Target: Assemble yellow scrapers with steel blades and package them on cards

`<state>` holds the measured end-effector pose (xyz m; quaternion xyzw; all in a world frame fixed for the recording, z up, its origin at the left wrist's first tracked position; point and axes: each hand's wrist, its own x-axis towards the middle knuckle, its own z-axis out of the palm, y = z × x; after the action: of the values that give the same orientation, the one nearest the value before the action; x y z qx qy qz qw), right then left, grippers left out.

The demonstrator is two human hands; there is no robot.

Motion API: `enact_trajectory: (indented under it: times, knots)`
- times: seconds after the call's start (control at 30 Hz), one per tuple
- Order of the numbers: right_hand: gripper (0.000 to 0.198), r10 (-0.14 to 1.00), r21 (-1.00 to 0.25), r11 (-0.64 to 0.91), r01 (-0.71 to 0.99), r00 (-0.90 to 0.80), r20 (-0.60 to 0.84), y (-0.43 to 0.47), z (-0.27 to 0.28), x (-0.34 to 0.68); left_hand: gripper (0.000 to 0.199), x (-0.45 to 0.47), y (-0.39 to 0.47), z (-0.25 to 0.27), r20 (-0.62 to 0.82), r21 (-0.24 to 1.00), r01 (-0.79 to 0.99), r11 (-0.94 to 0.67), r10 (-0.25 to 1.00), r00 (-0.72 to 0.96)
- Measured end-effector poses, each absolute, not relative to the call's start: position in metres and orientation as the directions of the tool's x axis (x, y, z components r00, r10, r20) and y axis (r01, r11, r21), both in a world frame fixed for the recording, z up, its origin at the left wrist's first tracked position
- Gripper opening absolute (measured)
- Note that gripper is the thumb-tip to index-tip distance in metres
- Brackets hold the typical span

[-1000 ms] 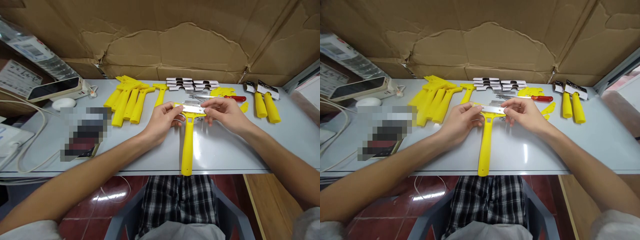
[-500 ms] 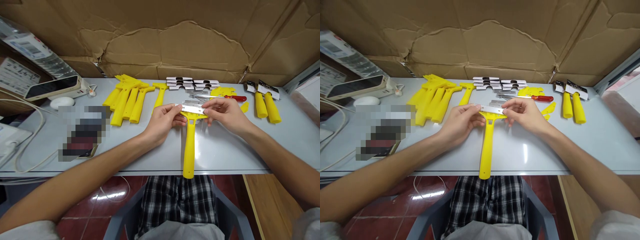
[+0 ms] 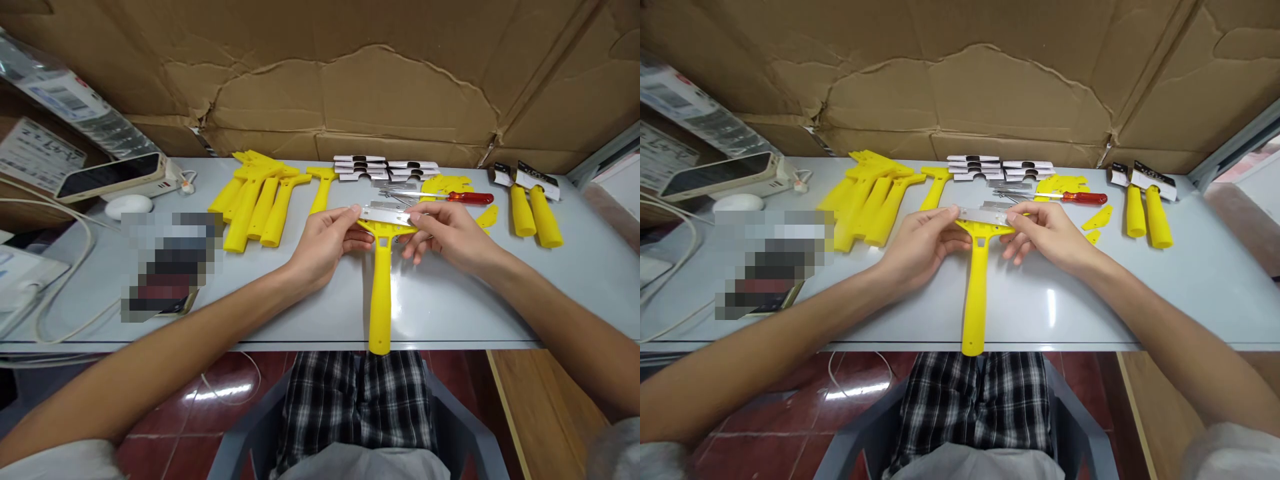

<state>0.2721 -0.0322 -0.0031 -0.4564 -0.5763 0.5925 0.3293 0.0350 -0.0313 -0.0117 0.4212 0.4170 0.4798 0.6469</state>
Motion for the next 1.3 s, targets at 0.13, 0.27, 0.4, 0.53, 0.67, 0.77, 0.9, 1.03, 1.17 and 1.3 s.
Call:
enact_trajectory:
  times: [0.13, 0.27, 0.4, 0.53, 0.67, 0.77, 0.9, 1.03, 1.17, 1.3]
  knots:
    - [0.078, 0.904, -0.983, -0.128, 0.128, -0.393, -0.169, -0.033, -0.004, 0.272, 0.032, 0.036, -0.033, -0.011, -0.134, 0.954, -0.243, 0.178, 0.973, 0.186]
    - [0.077, 0.917, -0.987, -0.127, 0.095, -0.367, -0.153, -0.032, -0.006, 0.272, 0.027, 0.035, -0.033, -0.009, -0.135, 0.957, -0.224, 0.182, 0.968, 0.209]
    - [0.079, 0.921, -0.986, -0.136, 0.094, -0.355, -0.16, -0.031, -0.007, 0.273, 0.024, 0.033, -0.032, -0.01, -0.12, 0.96, -0.221, 0.17, 0.968, 0.222]
    - [0.081, 0.922, -0.985, -0.15, 0.088, -0.348, -0.171, -0.031, -0.006, 0.273, 0.023, 0.033, -0.031, -0.011, -0.097, 0.96, -0.236, 0.151, 0.969, 0.228]
    - [0.078, 0.927, -0.984, -0.168, 0.059, -0.329, -0.178, -0.03, -0.006, 0.274, 0.021, 0.033, -0.032, -0.006, -0.114, 0.961, -0.227, 0.156, 0.975, 0.191]
    - [0.078, 0.937, -0.986, -0.166, 0.029, -0.306, -0.167, -0.03, -0.007, 0.274, 0.047, 0.033, -0.034, -0.001, -0.109, 0.978, -0.159, 0.136, 0.98, 0.163]
    - [0.079, 0.936, -0.986, -0.165, 0.008, -0.315, -0.159, -0.029, -0.006, 0.273, 0.052, 0.033, -0.036, 0.001, -0.049, 0.992, -0.109, 0.068, 0.985, 0.166]
    - [0.084, 0.893, -0.964, -0.232, 0.131, -0.363, -0.265, -0.03, -0.004, 0.273, 0.049, 0.032, -0.036, 0.0, -0.02, 0.995, -0.091, 0.035, 0.987, 0.16]
    - [0.077, 0.873, -0.958, -0.207, 0.199, -0.404, -0.272, -0.031, -0.003, 0.276, 0.043, 0.033, -0.035, -0.002, -0.021, 0.996, -0.085, 0.034, 0.988, 0.153]
    - [0.071, 0.896, -0.976, -0.136, 0.172, -0.398, -0.195, -0.031, -0.003, 0.277, 0.035, 0.036, -0.034, -0.002, -0.06, 0.984, -0.159, 0.079, 0.991, 0.123]
